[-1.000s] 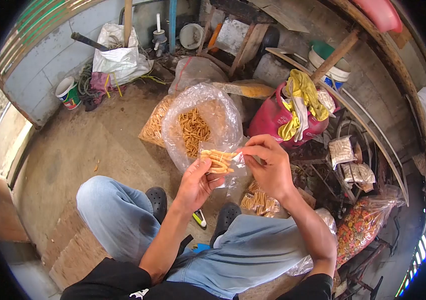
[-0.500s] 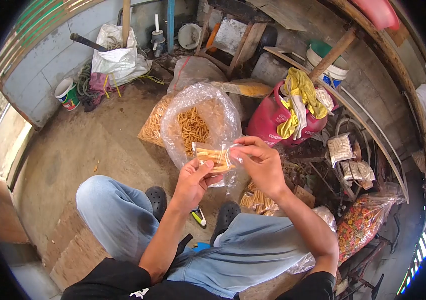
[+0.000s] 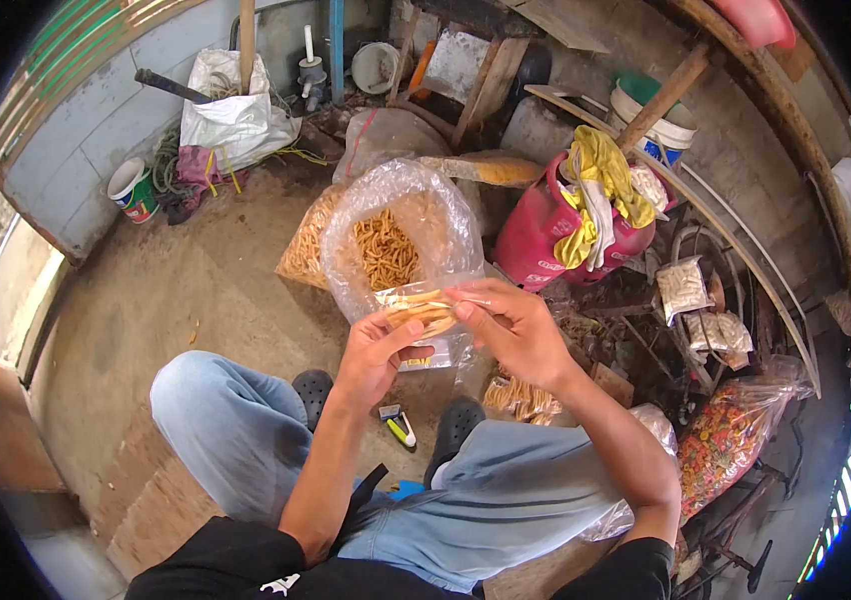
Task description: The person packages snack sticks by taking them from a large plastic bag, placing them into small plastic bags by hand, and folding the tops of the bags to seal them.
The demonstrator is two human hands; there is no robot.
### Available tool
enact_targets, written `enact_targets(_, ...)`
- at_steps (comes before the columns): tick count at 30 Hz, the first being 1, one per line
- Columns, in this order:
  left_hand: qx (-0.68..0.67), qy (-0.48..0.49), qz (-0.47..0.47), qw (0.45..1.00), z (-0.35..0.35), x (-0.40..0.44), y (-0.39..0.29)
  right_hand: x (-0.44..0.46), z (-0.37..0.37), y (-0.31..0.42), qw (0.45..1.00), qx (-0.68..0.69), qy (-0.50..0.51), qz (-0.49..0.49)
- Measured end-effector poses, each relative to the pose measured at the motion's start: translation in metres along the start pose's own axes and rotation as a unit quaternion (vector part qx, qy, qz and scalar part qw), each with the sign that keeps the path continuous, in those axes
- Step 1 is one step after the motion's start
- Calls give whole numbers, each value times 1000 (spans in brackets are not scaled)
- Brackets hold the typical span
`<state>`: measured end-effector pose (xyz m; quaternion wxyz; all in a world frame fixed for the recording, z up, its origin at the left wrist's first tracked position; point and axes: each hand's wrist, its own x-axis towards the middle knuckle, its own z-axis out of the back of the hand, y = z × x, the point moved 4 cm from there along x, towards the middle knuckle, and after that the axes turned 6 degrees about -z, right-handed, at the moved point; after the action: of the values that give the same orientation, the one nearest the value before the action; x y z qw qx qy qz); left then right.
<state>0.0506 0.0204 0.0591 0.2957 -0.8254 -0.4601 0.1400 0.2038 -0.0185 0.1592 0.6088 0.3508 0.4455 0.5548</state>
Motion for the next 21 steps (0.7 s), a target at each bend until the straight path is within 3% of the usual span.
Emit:
enact_targets(2, 70, 3, 3, 998, 4, 1, -1, 2, 1, -2, 1000, -6, 0, 14)
enact_targets(9, 26, -74, -29, 996, 27, 8, -11, 17, 11, -12, 995, 68, -47, 58)
enact_targets(14, 37, -113, -102, 988, 69, 11, -32, 70, 21, -51, 994, 61, -86, -28)
enact_targets(17, 24, -134, -107, 985, 79, 10, -36, 112, 13, -109, 996, -17, -69, -63)
enact_targets(19, 24, -141, -107, 984, 81, 10, -35, 141, 2, -150, 977, -200, -71, 0)
enact_targets(21, 21, -157, -97, 983, 87, 9, -35, 161, -15, -180, 971, -233, -47, 2)
